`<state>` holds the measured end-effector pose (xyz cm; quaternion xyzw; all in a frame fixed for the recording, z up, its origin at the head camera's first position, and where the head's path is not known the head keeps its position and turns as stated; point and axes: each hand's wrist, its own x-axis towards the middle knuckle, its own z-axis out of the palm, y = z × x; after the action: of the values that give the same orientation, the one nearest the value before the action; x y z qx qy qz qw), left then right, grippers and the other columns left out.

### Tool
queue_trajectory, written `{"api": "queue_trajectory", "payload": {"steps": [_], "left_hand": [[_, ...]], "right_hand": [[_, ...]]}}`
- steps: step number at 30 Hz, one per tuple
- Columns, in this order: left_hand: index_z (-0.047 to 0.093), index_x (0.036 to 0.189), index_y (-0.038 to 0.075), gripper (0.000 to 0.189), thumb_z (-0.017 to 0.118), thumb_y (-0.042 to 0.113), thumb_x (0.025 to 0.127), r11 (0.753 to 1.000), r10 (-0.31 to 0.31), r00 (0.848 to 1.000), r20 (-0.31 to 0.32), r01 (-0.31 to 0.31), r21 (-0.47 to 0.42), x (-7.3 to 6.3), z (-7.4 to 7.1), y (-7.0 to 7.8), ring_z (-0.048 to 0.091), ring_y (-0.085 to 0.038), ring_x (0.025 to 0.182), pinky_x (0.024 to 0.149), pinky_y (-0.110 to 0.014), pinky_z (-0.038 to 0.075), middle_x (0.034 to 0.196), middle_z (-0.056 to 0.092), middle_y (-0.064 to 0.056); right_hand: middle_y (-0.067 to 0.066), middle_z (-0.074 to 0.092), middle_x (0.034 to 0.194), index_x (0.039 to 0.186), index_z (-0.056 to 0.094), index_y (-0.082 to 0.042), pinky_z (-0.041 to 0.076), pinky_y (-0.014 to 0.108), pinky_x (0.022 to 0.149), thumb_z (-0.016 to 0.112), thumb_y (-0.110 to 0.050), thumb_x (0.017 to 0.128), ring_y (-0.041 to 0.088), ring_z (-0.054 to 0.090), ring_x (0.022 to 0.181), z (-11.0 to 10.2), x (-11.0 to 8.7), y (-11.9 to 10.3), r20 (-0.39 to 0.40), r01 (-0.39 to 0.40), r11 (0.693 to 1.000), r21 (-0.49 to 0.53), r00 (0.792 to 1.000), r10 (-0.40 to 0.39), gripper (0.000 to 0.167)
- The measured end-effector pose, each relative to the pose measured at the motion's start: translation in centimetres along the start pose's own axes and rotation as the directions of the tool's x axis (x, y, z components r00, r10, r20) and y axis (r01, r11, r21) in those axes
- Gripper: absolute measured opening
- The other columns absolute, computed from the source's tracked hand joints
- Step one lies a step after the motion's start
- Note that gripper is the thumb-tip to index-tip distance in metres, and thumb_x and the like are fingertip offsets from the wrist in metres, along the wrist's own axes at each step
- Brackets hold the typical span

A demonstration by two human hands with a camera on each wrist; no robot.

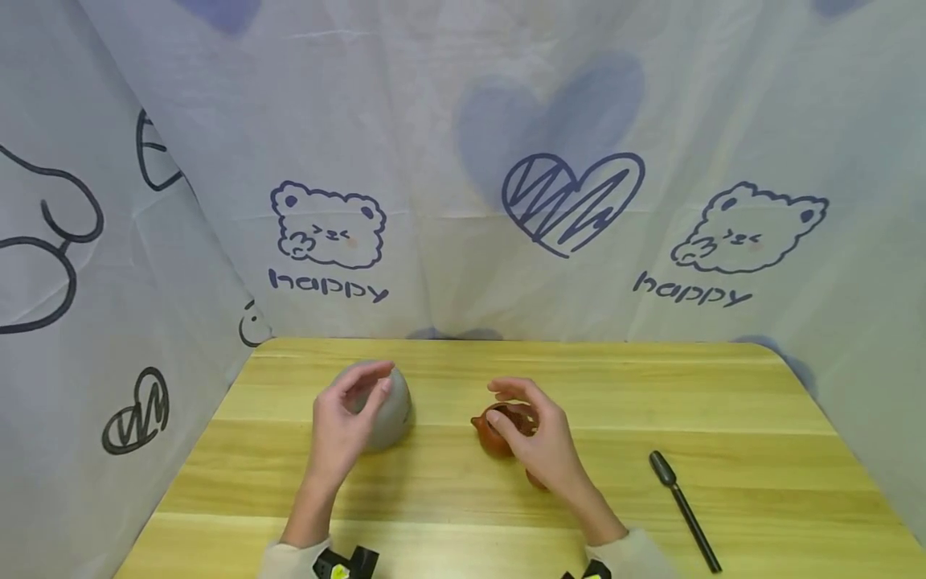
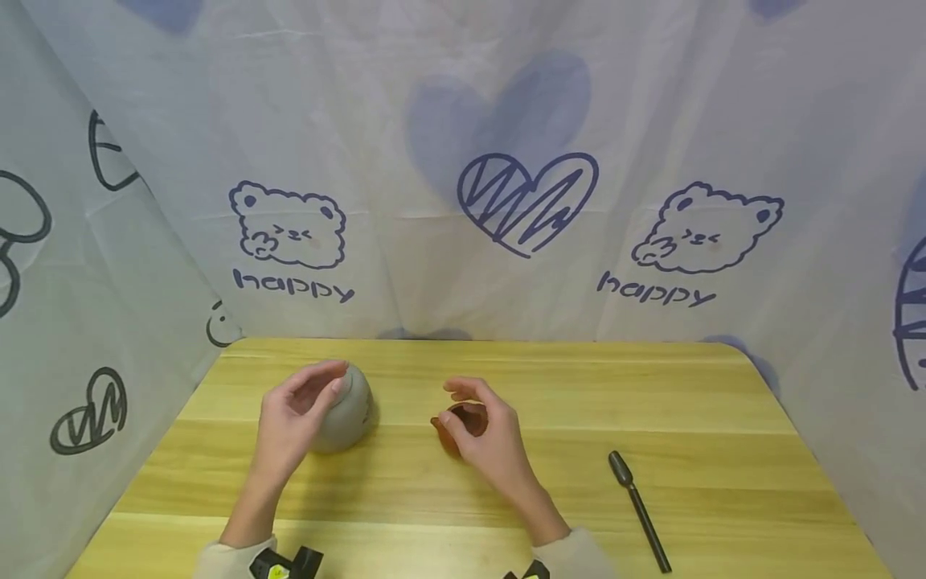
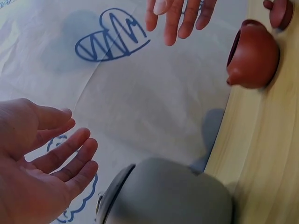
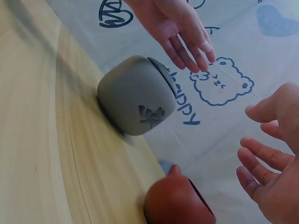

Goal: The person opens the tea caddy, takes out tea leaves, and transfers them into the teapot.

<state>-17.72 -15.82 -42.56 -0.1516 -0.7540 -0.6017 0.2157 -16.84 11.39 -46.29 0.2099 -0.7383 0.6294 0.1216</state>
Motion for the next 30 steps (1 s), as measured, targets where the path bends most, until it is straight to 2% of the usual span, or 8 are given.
{"api": "queue_trajectory", "payload": {"steps": [4,7,13,18,20,22,25,30], "left_hand": [[0.074,0.113,-0.003,0.018,0.071,0.000,0.096,0.997,0.010,0.999,-0.044,-0.007,0.071,0.5,-1.3,-0.3,0.068,-0.025,0.106,0.095,-0.019,0.053,0.114,0.073,-0.015],[0.075,0.112,-0.002,0.017,0.071,0.000,0.095,0.991,0.005,0.997,-0.078,0.005,0.131,0.7,-2.2,-0.6,0.067,-0.025,0.108,0.100,-0.019,0.050,0.112,0.073,-0.014],[0.075,0.113,-0.002,0.018,0.071,-0.001,0.095,0.958,-0.029,0.991,-0.129,0.065,0.278,1.1,-3.2,-1.4,0.065,-0.025,0.117,0.107,-0.015,0.042,0.113,0.073,-0.013],[0.073,0.116,-0.004,0.020,0.070,-0.001,0.096,0.961,-0.067,0.990,-0.127,0.098,0.260,1.3,-3.8,-2.2,0.063,-0.030,0.121,0.112,-0.028,0.044,0.118,0.071,-0.018],[0.073,0.116,-0.005,0.021,0.070,-0.002,0.095,0.969,-0.076,0.991,-0.114,0.100,0.226,1.3,-3.9,-2.5,0.063,-0.031,0.121,0.111,-0.029,0.044,0.119,0.071,-0.021],[0.074,0.116,-0.005,0.022,0.071,-0.004,0.094,0.975,-0.078,0.991,-0.105,0.098,0.200,1.4,-4.0,-2.7,0.064,-0.030,0.119,0.109,-0.022,0.044,0.119,0.070,-0.024],[0.075,0.113,-0.005,0.021,0.073,-0.005,0.092,0.973,-0.070,0.993,-0.098,0.089,0.214,1.3,-4.0,-2.9,0.066,-0.030,0.117,0.105,-0.017,0.044,0.117,0.072,-0.023],[0.076,0.112,-0.004,0.022,0.077,-0.002,0.089,0.950,-0.059,0.995,-0.085,0.082,0.300,1.1,-4.0,-3.4,0.067,-0.032,0.115,0.100,-0.019,0.049,0.116,0.074,-0.016]], "right_hand": [[0.004,0.065,0.127,0.136,0.061,-0.015,0.054,0.050,0.098,0.074,-0.008,0.096,0.025,0.062,0.115,1.2,0.6,0.2,0.013,0.008,1.000,0.020,1.000,-0.008,0.043],[0.003,0.064,0.129,0.139,0.060,-0.016,0.054,0.048,0.098,0.074,-0.009,0.096,0.024,0.061,0.116,2.1,1.1,0.4,0.039,-0.003,1.000,0.022,0.999,0.003,0.046],[0.002,0.061,0.135,0.142,0.057,-0.021,0.051,0.048,0.103,0.075,-0.015,0.096,0.027,0.059,0.121,3.9,1.9,0.2,0.080,-0.074,0.996,0.043,0.994,0.071,0.050],[-0.001,0.060,0.136,0.143,0.056,-0.022,0.049,0.047,0.107,0.076,-0.014,0.095,0.022,0.059,0.122,5.4,2.4,0.4,0.091,-0.115,0.991,0.070,0.990,0.108,0.052],[0.000,0.060,0.137,0.143,0.057,-0.020,0.050,0.045,0.107,0.077,-0.012,0.094,0.023,0.059,0.122,6.0,2.6,0.6,0.090,-0.113,0.990,0.083,0.990,0.105,0.053],[0.003,0.061,0.137,0.143,0.057,-0.018,0.050,0.045,0.106,0.077,-0.011,0.093,0.025,0.060,0.122,6.7,2.8,0.9,0.083,-0.104,0.989,0.101,0.992,0.096,0.054],[0.005,0.061,0.137,0.142,0.058,-0.016,0.051,0.045,0.105,0.078,-0.011,0.093,0.030,0.059,0.124,7.8,3.0,1.2,0.079,-0.111,0.986,0.126,0.992,0.102,0.053],[0.000,0.058,0.143,0.143,0.058,-0.018,0.049,0.041,0.108,0.079,-0.018,0.092,0.030,0.054,0.132,9.6,3.1,1.9,0.081,-0.162,0.980,0.115,0.985,0.154,0.055]]}}
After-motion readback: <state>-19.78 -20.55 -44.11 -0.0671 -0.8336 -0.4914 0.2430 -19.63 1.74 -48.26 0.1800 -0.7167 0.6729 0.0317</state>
